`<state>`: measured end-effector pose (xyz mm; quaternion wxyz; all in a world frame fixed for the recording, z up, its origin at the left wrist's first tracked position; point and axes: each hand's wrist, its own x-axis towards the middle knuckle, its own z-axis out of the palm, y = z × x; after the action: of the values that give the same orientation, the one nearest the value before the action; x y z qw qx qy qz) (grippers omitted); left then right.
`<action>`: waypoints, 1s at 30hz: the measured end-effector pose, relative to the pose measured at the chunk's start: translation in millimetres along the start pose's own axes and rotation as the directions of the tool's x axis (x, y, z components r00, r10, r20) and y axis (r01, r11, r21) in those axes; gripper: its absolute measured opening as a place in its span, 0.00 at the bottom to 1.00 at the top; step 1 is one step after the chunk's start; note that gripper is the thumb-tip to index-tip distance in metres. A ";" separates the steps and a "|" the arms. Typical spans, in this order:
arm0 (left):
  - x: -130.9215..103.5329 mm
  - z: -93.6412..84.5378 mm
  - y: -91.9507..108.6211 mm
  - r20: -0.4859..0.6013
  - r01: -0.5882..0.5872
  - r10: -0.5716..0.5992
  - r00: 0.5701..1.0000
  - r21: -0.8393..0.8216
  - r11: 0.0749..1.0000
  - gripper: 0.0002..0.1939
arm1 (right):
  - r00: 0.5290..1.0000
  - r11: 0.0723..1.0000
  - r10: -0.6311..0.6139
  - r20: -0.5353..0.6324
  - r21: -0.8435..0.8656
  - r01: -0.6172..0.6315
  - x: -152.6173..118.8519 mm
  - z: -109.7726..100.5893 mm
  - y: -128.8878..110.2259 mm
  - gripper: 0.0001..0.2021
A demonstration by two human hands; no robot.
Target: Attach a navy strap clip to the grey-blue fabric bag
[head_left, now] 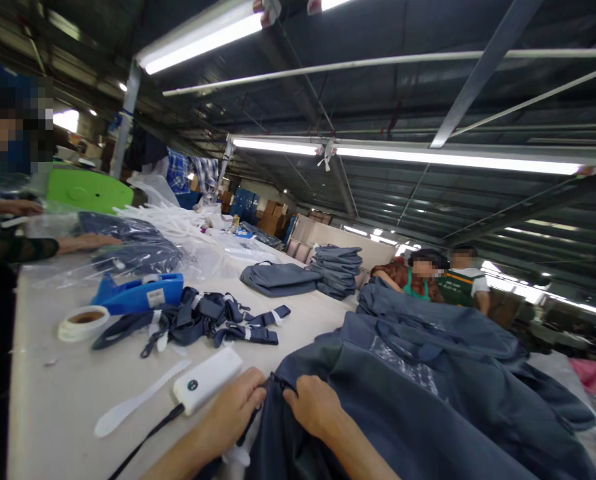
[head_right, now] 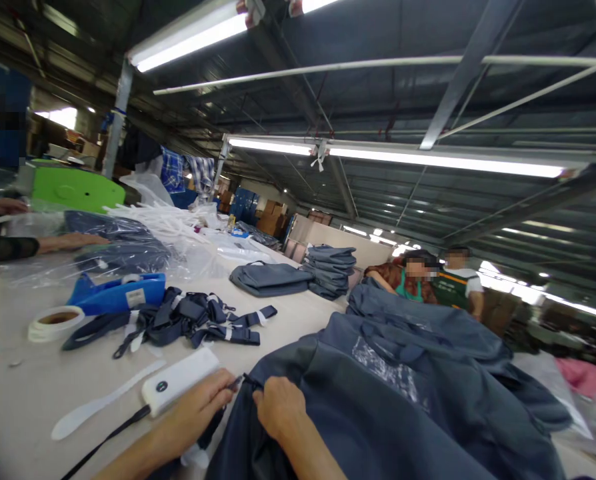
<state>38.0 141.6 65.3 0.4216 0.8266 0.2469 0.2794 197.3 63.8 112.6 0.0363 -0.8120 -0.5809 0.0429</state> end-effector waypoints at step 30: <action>-16.3 20.0 20.3 0.439 -0.290 0.056 0.897 0.487 0.824 0.08 | 0.973 0.963 -0.177 0.146 0.232 0.140 -27.2 57.0 26.2 0.30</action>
<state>43.1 109.3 68.3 0.1856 0.9702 0.1447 0.0585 206.8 30.1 53.9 0.0811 -0.7473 -0.6370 0.1712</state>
